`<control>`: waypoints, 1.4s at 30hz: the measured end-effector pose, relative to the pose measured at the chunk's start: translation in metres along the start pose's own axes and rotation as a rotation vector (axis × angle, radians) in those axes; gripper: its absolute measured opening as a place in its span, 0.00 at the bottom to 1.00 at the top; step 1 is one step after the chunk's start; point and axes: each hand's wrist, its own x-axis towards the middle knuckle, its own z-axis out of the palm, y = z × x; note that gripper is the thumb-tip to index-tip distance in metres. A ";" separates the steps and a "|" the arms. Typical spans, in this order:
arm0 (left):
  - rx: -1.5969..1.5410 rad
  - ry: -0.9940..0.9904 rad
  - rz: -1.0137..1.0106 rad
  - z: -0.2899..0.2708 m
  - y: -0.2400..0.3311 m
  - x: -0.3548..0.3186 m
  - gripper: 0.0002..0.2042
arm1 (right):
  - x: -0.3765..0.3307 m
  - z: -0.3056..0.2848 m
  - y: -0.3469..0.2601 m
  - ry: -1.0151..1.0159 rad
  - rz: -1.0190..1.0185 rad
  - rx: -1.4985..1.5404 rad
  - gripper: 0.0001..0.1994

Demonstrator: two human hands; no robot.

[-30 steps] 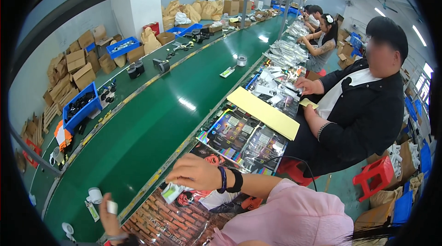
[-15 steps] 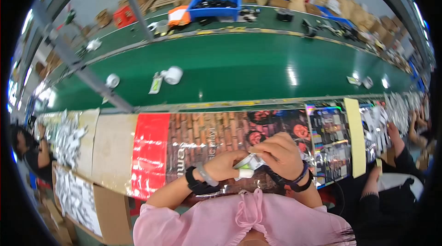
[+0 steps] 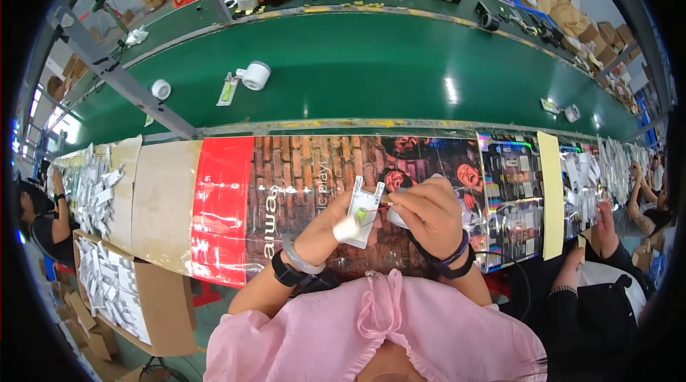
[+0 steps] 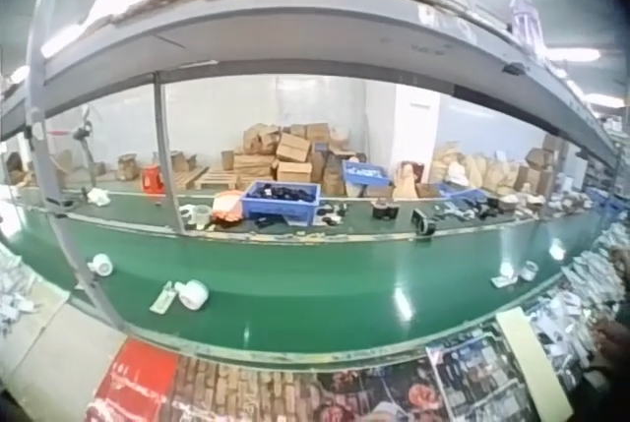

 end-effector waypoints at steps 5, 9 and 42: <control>0.020 0.211 -0.080 0.007 -0.003 0.003 0.14 | -0.006 0.005 -0.001 0.004 0.027 0.035 0.13; 0.043 0.227 -0.050 0.010 -0.006 0.004 0.14 | -0.009 0.007 -0.003 0.025 0.070 0.047 0.15; 0.383 0.126 0.148 0.026 -0.018 -0.002 0.20 | -0.020 0.013 -0.003 0.058 -0.007 0.071 0.13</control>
